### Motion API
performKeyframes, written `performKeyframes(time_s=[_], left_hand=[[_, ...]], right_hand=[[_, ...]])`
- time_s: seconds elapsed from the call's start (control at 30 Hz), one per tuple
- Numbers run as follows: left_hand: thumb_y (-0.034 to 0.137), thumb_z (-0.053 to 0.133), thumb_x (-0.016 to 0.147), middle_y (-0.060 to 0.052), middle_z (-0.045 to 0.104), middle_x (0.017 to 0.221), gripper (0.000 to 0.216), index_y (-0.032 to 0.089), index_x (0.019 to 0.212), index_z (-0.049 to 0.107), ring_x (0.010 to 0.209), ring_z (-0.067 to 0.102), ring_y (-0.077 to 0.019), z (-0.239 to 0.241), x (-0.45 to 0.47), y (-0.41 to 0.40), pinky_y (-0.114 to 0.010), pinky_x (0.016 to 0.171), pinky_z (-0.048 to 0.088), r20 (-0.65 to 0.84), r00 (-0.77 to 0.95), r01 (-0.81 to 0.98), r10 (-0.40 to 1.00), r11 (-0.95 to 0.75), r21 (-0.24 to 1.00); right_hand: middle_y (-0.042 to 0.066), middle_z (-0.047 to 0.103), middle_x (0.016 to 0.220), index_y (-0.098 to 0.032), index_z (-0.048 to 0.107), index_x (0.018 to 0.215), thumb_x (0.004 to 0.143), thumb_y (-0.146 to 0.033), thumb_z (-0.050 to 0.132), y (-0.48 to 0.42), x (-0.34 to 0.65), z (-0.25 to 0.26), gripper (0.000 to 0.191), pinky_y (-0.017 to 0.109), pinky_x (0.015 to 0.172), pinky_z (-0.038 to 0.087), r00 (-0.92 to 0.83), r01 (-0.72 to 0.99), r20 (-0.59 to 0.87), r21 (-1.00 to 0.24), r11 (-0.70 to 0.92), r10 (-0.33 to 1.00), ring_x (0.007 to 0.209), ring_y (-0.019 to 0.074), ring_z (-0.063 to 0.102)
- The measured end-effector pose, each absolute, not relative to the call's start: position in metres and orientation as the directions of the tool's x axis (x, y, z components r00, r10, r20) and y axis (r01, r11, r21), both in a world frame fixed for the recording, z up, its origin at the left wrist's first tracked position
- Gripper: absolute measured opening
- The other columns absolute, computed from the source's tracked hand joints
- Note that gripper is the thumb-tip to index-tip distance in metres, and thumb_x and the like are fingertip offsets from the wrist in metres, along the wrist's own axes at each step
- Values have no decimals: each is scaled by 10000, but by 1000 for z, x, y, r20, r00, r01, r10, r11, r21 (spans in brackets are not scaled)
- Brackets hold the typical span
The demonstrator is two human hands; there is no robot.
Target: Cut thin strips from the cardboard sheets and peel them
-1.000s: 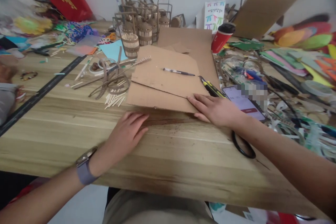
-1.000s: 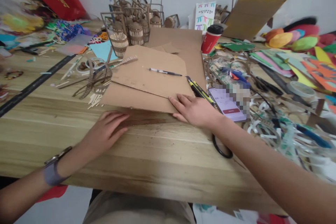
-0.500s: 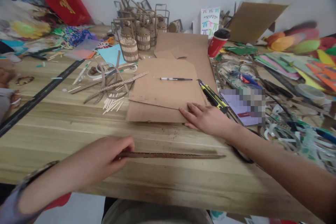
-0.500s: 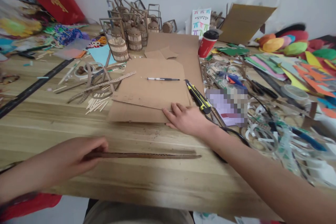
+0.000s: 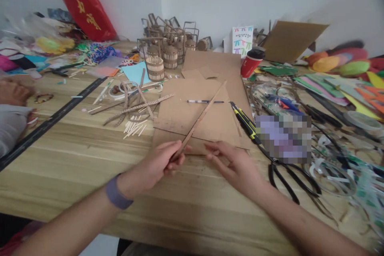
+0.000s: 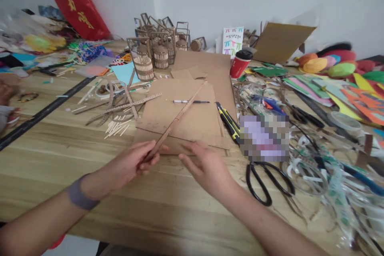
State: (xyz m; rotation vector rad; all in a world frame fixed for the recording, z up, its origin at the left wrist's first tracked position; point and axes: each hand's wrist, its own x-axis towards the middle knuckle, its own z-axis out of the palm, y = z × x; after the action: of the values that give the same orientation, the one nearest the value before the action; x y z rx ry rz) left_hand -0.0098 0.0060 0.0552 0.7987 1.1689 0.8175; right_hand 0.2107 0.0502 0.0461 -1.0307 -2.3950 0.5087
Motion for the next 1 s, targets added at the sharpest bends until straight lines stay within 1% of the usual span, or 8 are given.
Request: performKeyframes(time_s=[0.07, 0.13, 0.27, 0.4, 0.57, 0.8, 0.9, 1.0], left_hand=[[402, 549, 857, 28, 495, 659, 270, 150, 775, 594, 490, 328, -57, 52, 6, 11, -195, 469, 241, -496, 205, -273, 844, 536, 799], [348, 578, 852, 14, 519, 675, 238, 149, 721, 574, 536, 407, -68, 49, 15, 14, -193, 508, 315, -468, 233, -394, 853, 523, 756], [385, 633, 841, -12, 557, 718, 247, 138, 845, 643, 685, 535, -124, 40, 21, 17, -228, 628, 415, -414, 209, -509, 886, 460, 727], [487, 696, 794, 1, 538, 713, 379, 150, 962, 650, 667, 521, -126, 31, 21, 13, -220, 551, 352, -407, 184, -477, 895, 443, 759], [560, 726, 743, 21, 506, 724, 506, 147, 1022, 645, 644, 477, -99, 30, 21, 8, -219, 565, 347, -375, 134, -415, 917, 395, 819], [586, 715, 734, 39, 490, 703, 586, 134, 1096, 625, 596, 422, -82, 31, 18, 7, -218, 522, 301, -360, 148, -368, 921, 389, 845], [536, 754, 723, 29, 514, 741, 596, 135, 1143, 622, 623, 437, -85, 31, 17, 7, -228, 562, 333, -315, 205, -371, 927, 371, 851], [495, 787, 704, 5, 542, 816, 552, 134, 1094, 640, 670, 463, -94, 32, 17, 6, -245, 615, 368, -304, 259, -387, 917, 387, 837]], right_hand=[[42, 731, 882, -208, 654, 1084, 956, -333, 503, 39, 196, 46, 233, 255, 590, 539, -530, 474, 217, -726, 498, 820, 703, 149, 669], [26, 700, 809, -207, 654, 1026, 930, -304, 537, 31, 186, 42, 180, 244, 541, 508, -475, 428, 246, -774, 466, 845, 629, 135, 627], [13, 606, 727, -197, 634, 892, 878, -250, 598, 24, 179, 33, 66, 245, 552, 488, -472, 455, 398, -654, 604, 786, 621, 137, 585], [26, 620, 773, -201, 624, 924, 878, -255, 620, 20, 181, 28, 71, 250, 579, 503, -549, 452, 434, -565, 690, 714, 671, 148, 615], [39, 646, 779, -200, 609, 911, 904, -263, 585, 15, 182, 26, 68, 265, 574, 504, -578, 457, 485, -474, 753, 656, 698, 170, 634], [41, 662, 770, -194, 619, 900, 926, -237, 546, 14, 182, 28, 89, 279, 577, 509, -587, 444, 519, -436, 783, 621, 694, 170, 637], [41, 670, 776, -200, 625, 914, 935, -235, 538, 16, 185, 28, 96, 282, 593, 516, -566, 467, 540, -413, 782, 623, 695, 166, 642], [46, 687, 793, -197, 627, 929, 934, -238, 562, 18, 189, 28, 76, 280, 614, 533, -558, 457, 540, -434, 776, 630, 720, 168, 658]])
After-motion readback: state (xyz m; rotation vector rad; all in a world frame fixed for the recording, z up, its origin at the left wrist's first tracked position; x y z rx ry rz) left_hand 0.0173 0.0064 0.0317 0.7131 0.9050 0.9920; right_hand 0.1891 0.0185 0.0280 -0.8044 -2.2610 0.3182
